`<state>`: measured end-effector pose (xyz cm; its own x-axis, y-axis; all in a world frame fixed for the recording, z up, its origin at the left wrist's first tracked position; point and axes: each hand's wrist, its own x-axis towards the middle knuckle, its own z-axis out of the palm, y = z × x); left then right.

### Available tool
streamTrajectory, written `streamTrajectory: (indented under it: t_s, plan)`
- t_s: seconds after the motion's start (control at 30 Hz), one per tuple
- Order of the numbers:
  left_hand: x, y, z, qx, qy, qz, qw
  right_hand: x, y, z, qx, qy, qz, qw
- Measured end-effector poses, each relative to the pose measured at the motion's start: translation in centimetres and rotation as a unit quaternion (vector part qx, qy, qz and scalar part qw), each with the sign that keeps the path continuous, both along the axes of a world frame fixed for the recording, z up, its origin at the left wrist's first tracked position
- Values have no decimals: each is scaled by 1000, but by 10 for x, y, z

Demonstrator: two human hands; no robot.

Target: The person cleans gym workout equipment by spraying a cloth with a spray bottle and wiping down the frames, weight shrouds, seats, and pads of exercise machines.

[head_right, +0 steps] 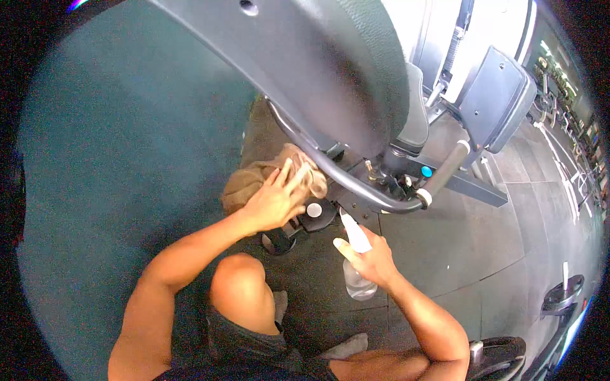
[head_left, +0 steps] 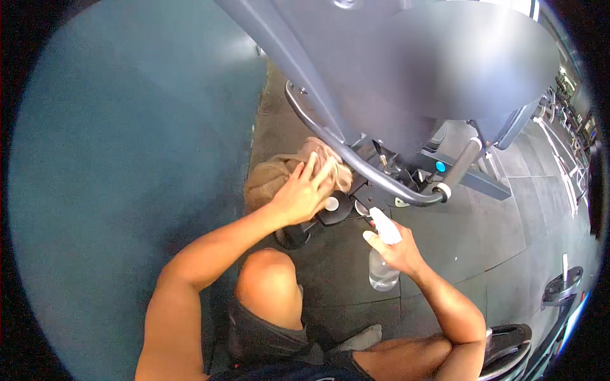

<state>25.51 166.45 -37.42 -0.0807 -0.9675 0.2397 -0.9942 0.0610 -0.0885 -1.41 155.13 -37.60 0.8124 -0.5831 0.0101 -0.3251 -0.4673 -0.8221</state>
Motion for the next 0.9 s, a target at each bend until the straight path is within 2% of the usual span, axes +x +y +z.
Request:
streamTrajectory:
  t_s: [0.03, 0.07, 0.13, 0.17, 0.23, 0.3, 0.37, 0.4, 0.43, 0.47, 0.5, 0.53, 0.57, 0.63, 0.7, 0.8, 0.9]
  plan:
    - [-6, 9, 4, 20, -27, -32, 999, 0, -1, 0, 4, -3, 1, 1000]
    - [-12, 9, 16, 135, -108, 13, 985, -2, -1, 0, -10, -16, -4, 1000]
    - [6, 12, 0, 53, -21, -30, 998, -4, 0, -3, -34, -39, -15, 999]
    - [7, 22, 3, 41, 17, -25, 999, -8, -1, 5, -13, 21, -19, 1000]
    - [5, 48, 19, 18, 92, -19, 995, -16, -9, 0, -34, 12, -41, 999]
    - [2, 84, 23, -12, 179, 92, 979, -26, -17, -11, -32, -4, -68, 997]
    - [8, 105, 0, -174, 328, 200, 907, -31, -22, -17, -40, 14, -78, 996]
    - [15, 113, -11, -287, 367, 206, 861, -34, -24, -21, -43, 25, -81, 995]
    - [24, 125, -19, -351, 634, 175, 667, -35, -25, -22, -41, 40, -84, 995]
    - [39, 139, -26, -378, 827, 122, 398, -35, -25, -23, -36, 22, -87, 995]
    - [60, 163, -38, -330, 900, 20, 285, -35, -25, -23, -32, 5, -88, 996]
    - [86, 183, -63, -371, 883, 46, 285, -34, -25, -23, -28, -12, -88, 996]
    - [102, 194, -70, -381, 871, 20, 310, -33, -25, -23, -29, -12, -84, 996]
    - [118, 202, -60, -412, 839, -10, 356, -30, -25, -24, -31, -9, -77, 997]
    - [122, 175, -22, -436, 800, 12, 412, -26, -21, -19, -28, 3, -70, 997]
    - [110, 100, 31, -401, 730, 102, 545, -22, -16, -11, -18, 27, -67, 997]
    - [88, 29, 32, -241, 620, 231, 710, -23, -14, -12, -29, 19, -64, 997]
